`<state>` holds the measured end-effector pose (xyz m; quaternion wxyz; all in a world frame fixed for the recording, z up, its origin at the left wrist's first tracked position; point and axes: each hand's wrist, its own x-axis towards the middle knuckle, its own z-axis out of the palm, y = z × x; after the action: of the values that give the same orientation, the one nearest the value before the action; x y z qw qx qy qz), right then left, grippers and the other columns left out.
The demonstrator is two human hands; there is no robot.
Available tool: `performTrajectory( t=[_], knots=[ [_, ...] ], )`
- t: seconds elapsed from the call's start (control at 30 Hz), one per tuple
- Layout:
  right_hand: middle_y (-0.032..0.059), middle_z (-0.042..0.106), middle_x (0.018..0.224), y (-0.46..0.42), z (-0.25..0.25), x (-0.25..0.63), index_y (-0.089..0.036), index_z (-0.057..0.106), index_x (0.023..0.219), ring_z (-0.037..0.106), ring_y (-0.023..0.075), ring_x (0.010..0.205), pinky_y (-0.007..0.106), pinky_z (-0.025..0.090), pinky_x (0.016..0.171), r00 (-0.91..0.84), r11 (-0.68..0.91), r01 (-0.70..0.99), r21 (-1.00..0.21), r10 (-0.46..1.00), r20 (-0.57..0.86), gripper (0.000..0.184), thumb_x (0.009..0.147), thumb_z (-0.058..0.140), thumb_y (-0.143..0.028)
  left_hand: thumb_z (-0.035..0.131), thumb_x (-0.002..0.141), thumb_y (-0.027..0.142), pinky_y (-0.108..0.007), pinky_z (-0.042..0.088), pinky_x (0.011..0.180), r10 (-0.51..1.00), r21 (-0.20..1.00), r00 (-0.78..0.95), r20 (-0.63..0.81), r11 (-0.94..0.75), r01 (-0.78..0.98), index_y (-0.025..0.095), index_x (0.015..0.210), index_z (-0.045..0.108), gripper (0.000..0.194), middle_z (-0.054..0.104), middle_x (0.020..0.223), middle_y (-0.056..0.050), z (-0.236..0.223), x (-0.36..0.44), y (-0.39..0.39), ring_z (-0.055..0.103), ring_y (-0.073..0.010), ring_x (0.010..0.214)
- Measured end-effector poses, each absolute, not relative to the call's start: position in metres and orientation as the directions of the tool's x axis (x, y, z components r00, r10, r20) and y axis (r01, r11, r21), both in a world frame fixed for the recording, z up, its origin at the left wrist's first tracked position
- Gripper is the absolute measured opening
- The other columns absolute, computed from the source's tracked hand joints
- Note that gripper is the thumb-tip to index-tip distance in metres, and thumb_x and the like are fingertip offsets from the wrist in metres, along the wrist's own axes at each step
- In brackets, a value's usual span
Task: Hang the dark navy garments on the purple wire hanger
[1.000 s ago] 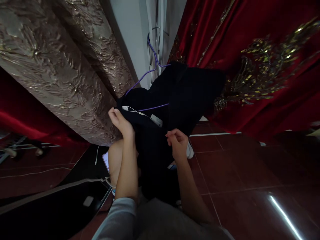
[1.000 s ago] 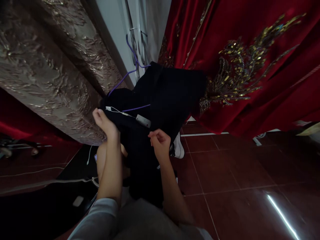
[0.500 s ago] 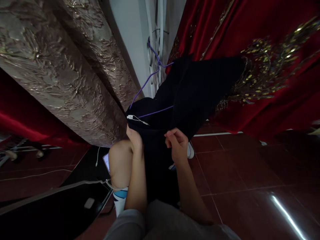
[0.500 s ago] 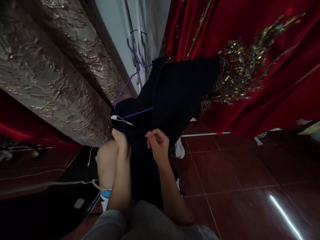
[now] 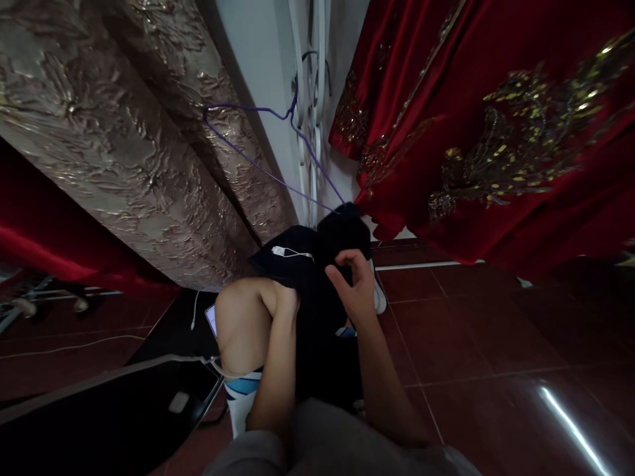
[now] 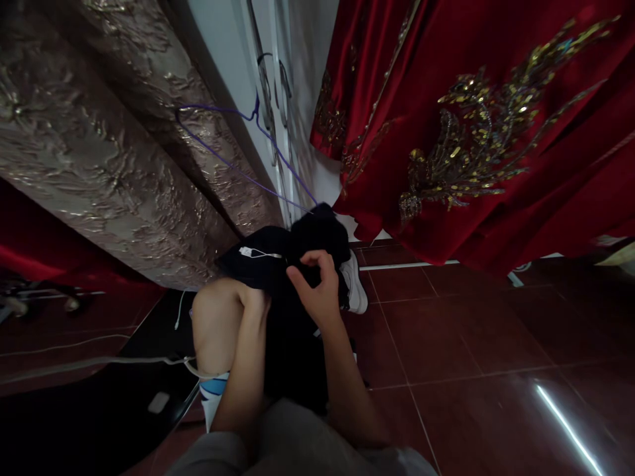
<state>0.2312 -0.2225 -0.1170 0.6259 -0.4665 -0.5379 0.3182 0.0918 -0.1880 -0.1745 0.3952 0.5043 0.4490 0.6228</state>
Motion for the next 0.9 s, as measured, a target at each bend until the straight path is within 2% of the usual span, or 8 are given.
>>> performTrajectory(
  t=[0.13, 0.3, 0.37, 0.47, 0.57, 0.7, 0.8, 0.9],
  knots=[
    [0.0100, 0.063, 0.134, -0.217, -0.106, 0.224, -0.025, 0.061, 0.131, 0.060, 0.0277, 0.126, 0.043, 0.048, 0.110, -0.185, 0.404, 0.077, -0.911, 0.904, 0.385, 0.070, 0.067, 0.089, -0.033, 0.064, 0.091, 0.060, -0.050, 0.040, 0.119, 0.867, 0.880, -0.154, 0.474, -0.458, 0.130, 0.020, 0.091, 0.063, 0.039, 0.061, 0.131, -0.013, -0.141, 0.098, -0.197, 0.052, -0.0316, 0.135],
    [0.0049, 0.075, 0.107, -0.212, -0.090, 0.220, -0.024, 0.072, 0.110, 0.071, 0.0216, 0.095, 0.035, 0.060, 0.085, -0.165, 0.180, -0.127, -0.975, 0.966, 0.200, 0.032, 0.084, 0.076, -0.040, 0.061, 0.090, 0.069, -0.050, 0.041, 0.118, 0.845, 0.844, -0.016, 0.535, -0.534, 0.048, 0.026, 0.114, 0.055, 0.050, 0.048, 0.152, -0.012, -0.108, 0.075, -0.192, 0.046, -0.0326, 0.144],
    [0.0034, 0.075, 0.092, -0.206, -0.078, 0.227, -0.022, 0.073, 0.100, 0.071, 0.0199, 0.080, 0.031, 0.060, 0.069, -0.259, 0.104, -0.124, -0.987, 0.957, 0.133, 0.023, 0.085, 0.073, -0.040, 0.043, 0.095, 0.076, -0.046, 0.049, 0.110, 0.904, 0.910, 0.110, 0.413, -0.406, -0.085, 0.029, 0.126, 0.052, 0.057, 0.059, 0.141, -0.011, -0.112, 0.060, -0.188, 0.057, -0.0293, 0.132],
    [0.0007, 0.067, 0.073, -0.186, -0.054, 0.242, -0.019, 0.069, 0.080, 0.062, 0.0156, 0.064, 0.025, 0.051, 0.053, -0.285, 0.139, -0.072, -0.988, 0.946, 0.154, 0.012, 0.082, 0.071, -0.031, 0.036, 0.095, 0.079, -0.039, 0.057, 0.097, 0.906, 0.956, 0.337, 0.257, -0.289, 0.048, 0.025, 0.111, 0.066, 0.064, 0.071, 0.113, -0.010, -0.126, 0.042, -0.184, 0.069, -0.0267, 0.106],
    [-0.0008, 0.060, 0.069, -0.152, -0.031, 0.248, -0.019, 0.062, 0.071, 0.058, 0.0140, 0.067, 0.024, 0.051, 0.059, -0.112, 0.319, -0.038, -0.947, 0.940, 0.321, 0.013, 0.081, 0.067, -0.024, 0.060, 0.092, 0.062, -0.035, 0.059, 0.077, 0.858, 0.930, 0.495, 0.140, -0.285, 0.231, 0.022, 0.084, 0.072, 0.042, 0.073, 0.083, -0.005, -0.134, 0.027, -0.182, 0.069, -0.0244, 0.079],
    [0.0013, 0.067, 0.086, -0.098, -0.030, 0.234, -0.021, 0.069, 0.087, 0.065, 0.0194, 0.096, 0.034, 0.057, 0.090, -0.037, 0.538, 0.053, -0.841, 0.843, 0.537, 0.006, 0.083, 0.064, -0.021, 0.072, 0.087, 0.036, -0.032, 0.057, 0.077, 0.860, 0.794, 0.500, 0.102, -0.373, 0.479, 0.021, 0.100, 0.076, 0.020, 0.077, 0.096, -0.007, -0.127, 0.002, -0.172, 0.071, -0.0246, 0.081],
    [0.0040, 0.070, 0.097, -0.068, -0.056, 0.220, -0.019, 0.068, 0.096, 0.065, 0.0188, 0.103, 0.034, 0.053, 0.099, -0.006, 0.529, 0.102, -0.843, 0.847, 0.531, 0.012, 0.085, 0.065, -0.021, 0.074, 0.087, 0.036, -0.030, 0.057, 0.070, 0.901, 0.778, 0.391, 0.185, -0.378, 0.502, 0.021, 0.108, 0.076, 0.026, 0.078, 0.093, -0.007, -0.119, -0.021, -0.164, 0.072, -0.0251, 0.076],
    [0.0030, 0.067, 0.086, -0.057, -0.083, 0.226, -0.018, 0.066, 0.087, 0.064, 0.0162, 0.086, 0.030, 0.053, 0.084, 0.051, 0.436, 0.146, -0.888, 0.893, 0.447, 0.008, 0.089, 0.063, -0.025, 0.081, 0.081, 0.039, -0.029, 0.055, 0.064, 0.904, 0.812, 0.383, 0.187, -0.362, 0.458, 0.022, 0.096, 0.079, 0.023, 0.077, 0.083, -0.004, -0.119, -0.042, -0.162, 0.072, -0.0255, 0.072]
  ],
)
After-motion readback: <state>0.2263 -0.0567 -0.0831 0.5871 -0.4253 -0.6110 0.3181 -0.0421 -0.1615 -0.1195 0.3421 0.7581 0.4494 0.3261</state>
